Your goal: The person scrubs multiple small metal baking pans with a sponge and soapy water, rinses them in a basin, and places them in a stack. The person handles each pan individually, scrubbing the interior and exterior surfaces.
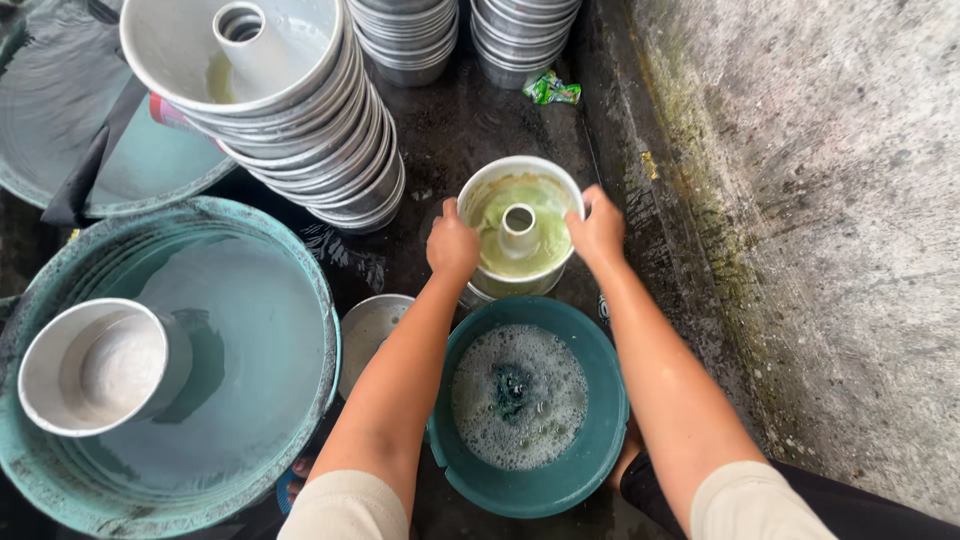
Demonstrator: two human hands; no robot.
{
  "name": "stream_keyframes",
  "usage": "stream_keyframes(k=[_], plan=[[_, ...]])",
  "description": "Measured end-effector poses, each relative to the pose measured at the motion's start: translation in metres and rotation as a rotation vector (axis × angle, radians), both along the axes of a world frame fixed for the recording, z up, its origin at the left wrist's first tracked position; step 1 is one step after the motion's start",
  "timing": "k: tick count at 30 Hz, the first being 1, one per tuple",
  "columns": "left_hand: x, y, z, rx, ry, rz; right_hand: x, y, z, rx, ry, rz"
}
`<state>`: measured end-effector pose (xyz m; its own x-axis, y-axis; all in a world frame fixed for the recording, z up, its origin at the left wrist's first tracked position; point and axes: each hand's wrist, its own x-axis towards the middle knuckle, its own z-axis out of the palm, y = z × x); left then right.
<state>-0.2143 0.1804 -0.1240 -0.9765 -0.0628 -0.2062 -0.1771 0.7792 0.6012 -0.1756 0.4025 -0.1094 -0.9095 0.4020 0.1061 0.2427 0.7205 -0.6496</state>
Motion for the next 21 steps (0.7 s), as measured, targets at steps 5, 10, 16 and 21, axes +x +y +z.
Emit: stream_keyframes(k=[5, 10, 16, 21], plan=[[0.001, 0.027, -0.015, 0.166, -0.295, -0.051, -0.021, -0.018, 0.079, 0.268, 0.17, 0.31], [0.01, 0.068, -0.013, 0.914, -0.529, 0.016, -0.005, -0.067, 0.122, 0.566, 0.151, 0.649], [0.024, 0.074, -0.002, 0.961, 0.278, 0.062, 0.025, -0.089, 0.12, 0.659, 0.384, 0.77], [0.051, -0.018, -0.009, 1.871, -0.677, 0.177, 0.036, -0.043, 0.079, -0.172, 0.299, 0.144]])
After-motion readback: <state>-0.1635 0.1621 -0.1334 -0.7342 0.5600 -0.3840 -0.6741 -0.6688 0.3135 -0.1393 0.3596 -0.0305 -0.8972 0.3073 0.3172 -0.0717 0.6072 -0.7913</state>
